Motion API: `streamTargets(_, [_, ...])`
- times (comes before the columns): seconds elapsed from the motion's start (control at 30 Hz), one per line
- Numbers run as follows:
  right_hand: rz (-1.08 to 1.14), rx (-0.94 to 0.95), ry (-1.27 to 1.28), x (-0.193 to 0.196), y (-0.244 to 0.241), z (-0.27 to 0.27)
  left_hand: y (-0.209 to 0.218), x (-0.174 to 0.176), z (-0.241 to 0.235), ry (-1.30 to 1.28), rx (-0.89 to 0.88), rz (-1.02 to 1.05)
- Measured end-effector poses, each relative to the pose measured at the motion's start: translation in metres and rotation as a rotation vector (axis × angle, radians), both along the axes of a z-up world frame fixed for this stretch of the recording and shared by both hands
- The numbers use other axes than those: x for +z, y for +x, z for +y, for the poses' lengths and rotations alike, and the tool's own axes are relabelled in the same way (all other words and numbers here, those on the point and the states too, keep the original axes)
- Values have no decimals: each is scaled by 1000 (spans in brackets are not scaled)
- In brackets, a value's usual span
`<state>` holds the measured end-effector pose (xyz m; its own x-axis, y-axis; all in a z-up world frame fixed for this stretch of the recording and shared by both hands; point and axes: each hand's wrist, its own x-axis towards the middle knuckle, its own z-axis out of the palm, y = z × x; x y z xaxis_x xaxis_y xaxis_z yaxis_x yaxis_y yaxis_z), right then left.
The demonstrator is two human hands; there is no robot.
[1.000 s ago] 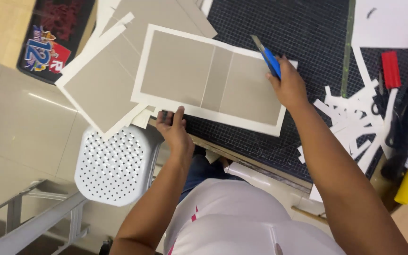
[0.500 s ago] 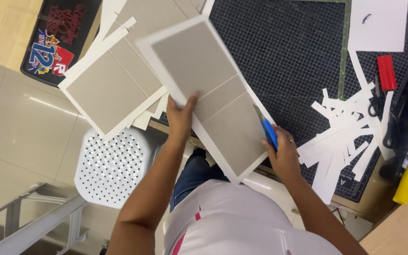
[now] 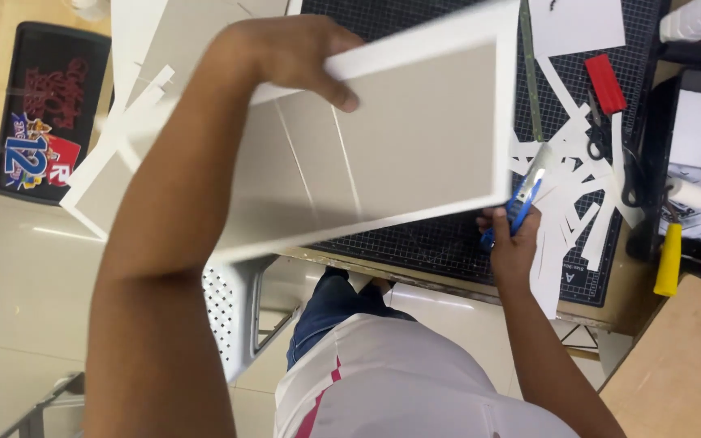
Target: Trimming excess paper from the edges of cardboard sheets using a utility knife on a cutting mat.
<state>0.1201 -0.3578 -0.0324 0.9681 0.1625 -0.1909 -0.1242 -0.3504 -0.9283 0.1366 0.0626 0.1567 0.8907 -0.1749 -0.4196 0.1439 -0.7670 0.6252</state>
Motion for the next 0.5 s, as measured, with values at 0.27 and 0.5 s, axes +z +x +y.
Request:
streamTargets(0.27, [135,32,-127,15,-3,-2,106,-193,-21,523,88,-163])
streamTargets(0.5, [-106,263,-325,20,12,38,52,-276,-157,343,325,-607])
